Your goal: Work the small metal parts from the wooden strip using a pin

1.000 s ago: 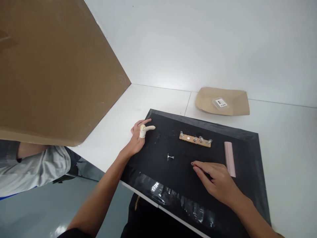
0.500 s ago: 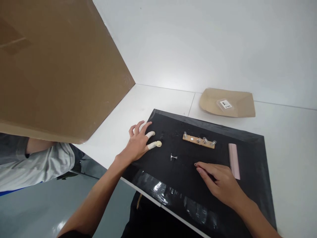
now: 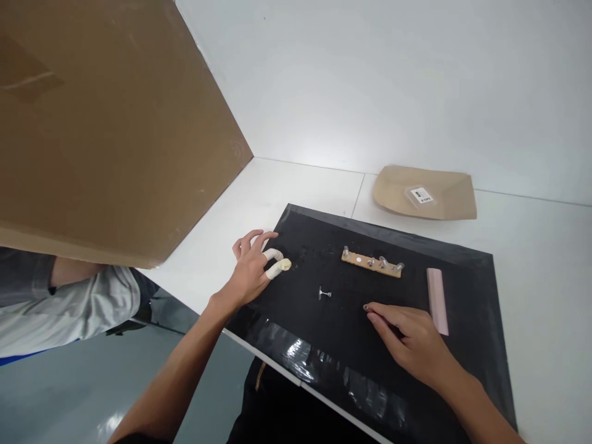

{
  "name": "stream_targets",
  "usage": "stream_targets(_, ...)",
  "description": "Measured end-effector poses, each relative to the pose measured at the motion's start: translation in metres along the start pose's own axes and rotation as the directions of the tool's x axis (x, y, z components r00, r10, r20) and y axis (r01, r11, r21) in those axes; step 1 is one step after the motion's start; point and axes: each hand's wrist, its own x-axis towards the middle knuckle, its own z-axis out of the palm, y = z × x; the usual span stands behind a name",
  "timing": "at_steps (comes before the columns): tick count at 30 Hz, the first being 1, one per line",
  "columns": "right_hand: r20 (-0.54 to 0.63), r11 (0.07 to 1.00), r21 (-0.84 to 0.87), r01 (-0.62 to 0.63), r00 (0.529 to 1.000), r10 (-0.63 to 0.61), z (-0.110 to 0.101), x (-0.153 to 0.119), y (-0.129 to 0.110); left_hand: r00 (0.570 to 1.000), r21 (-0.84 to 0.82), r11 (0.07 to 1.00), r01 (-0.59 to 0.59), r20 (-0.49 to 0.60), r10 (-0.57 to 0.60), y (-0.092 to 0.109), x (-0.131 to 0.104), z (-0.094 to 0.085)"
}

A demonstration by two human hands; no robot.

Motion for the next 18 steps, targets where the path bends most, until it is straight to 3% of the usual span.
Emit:
stream_targets(5,-0.012,1.0,0.016,-0.006,1.0,0.006,0.0,0.001,-0.001,1.0,-0.047,0.999,0.013,-0.003,-0.013,0.016,-0.007,-0.004)
stream_targets(11,-0.005,1.0,0.009,0.001,1.0,-0.001,0.0,0.001,-0.001,0.97,-0.114,0.973,-0.203,0.111,0.215,0.052,-0.012,-0.005)
stream_targets(18,0.027,1.0,0.001,-0.006,1.0,0.006,0.0,0.001,0.0,0.932,-0.039,0.943,-0.33,0.148,0.332,0.08,-0.001,0.009)
